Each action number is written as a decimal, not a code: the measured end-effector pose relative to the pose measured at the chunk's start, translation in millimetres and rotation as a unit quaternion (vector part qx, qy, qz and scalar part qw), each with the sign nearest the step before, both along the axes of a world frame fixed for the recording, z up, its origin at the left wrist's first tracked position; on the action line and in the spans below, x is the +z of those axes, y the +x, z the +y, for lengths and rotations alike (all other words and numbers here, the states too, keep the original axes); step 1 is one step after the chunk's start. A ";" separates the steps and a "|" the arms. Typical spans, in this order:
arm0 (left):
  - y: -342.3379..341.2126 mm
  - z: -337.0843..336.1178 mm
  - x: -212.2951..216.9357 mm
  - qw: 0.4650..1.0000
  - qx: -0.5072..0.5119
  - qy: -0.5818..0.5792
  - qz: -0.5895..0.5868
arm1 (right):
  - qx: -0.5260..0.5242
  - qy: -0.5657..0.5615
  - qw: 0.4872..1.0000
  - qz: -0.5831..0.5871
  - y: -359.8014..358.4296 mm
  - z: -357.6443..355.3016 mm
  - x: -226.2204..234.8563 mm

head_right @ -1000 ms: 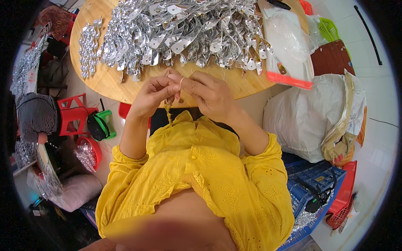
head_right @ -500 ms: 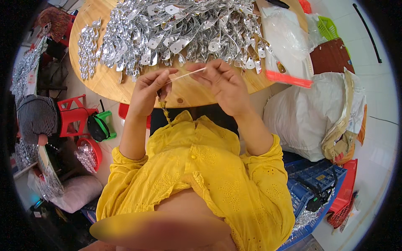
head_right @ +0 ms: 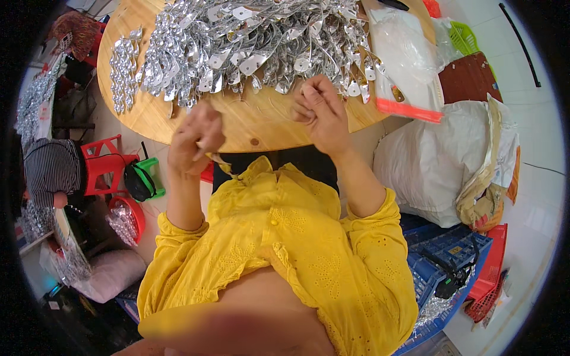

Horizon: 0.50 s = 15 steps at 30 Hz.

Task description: The recorder is assembling silver tinsel decorations by tying or hooking them onto a thin gold string.

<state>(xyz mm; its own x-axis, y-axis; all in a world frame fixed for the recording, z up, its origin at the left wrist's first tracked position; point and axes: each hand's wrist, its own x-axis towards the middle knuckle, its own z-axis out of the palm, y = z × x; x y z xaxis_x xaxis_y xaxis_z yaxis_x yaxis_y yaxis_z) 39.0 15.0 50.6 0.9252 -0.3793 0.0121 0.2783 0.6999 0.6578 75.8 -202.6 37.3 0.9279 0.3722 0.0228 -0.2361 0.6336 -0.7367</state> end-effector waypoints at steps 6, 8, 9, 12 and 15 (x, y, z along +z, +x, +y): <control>-2.3 28.2 10.7 1.000 0.011 -0.009 0.023 | -0.069 -0.488 0.797 -0.348 -10.0 -3.6 6.5; -6.2 27.8 11.9 0.999 -0.007 -0.006 0.042 | -0.041 -0.522 0.699 -0.486 -10.4 -1.0 4.6; -6.0 30.6 12.9 0.999 -0.008 -0.006 0.042 | -0.068 -0.486 0.742 -0.456 -9.2 -0.8 -2.2; -6.1 49.5 13.3 0.997 0.044 -0.032 0.046 | -0.097 -0.469 0.791 -0.381 -9.5 -5.2 -1.6; -11.9 53.3 12.0 0.998 0.036 -0.028 0.050 | -0.087 -0.478 0.794 -0.366 -12.1 -0.5 1.3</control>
<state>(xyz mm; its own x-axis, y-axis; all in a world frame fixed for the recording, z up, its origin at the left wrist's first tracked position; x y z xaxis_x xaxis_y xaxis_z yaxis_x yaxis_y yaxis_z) 27.1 68.3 62.6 0.9479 -0.3123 -0.0625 0.2877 0.7556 0.5884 63.7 -203.1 38.6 0.8354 0.4122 0.3635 0.5064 -0.3203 -0.8006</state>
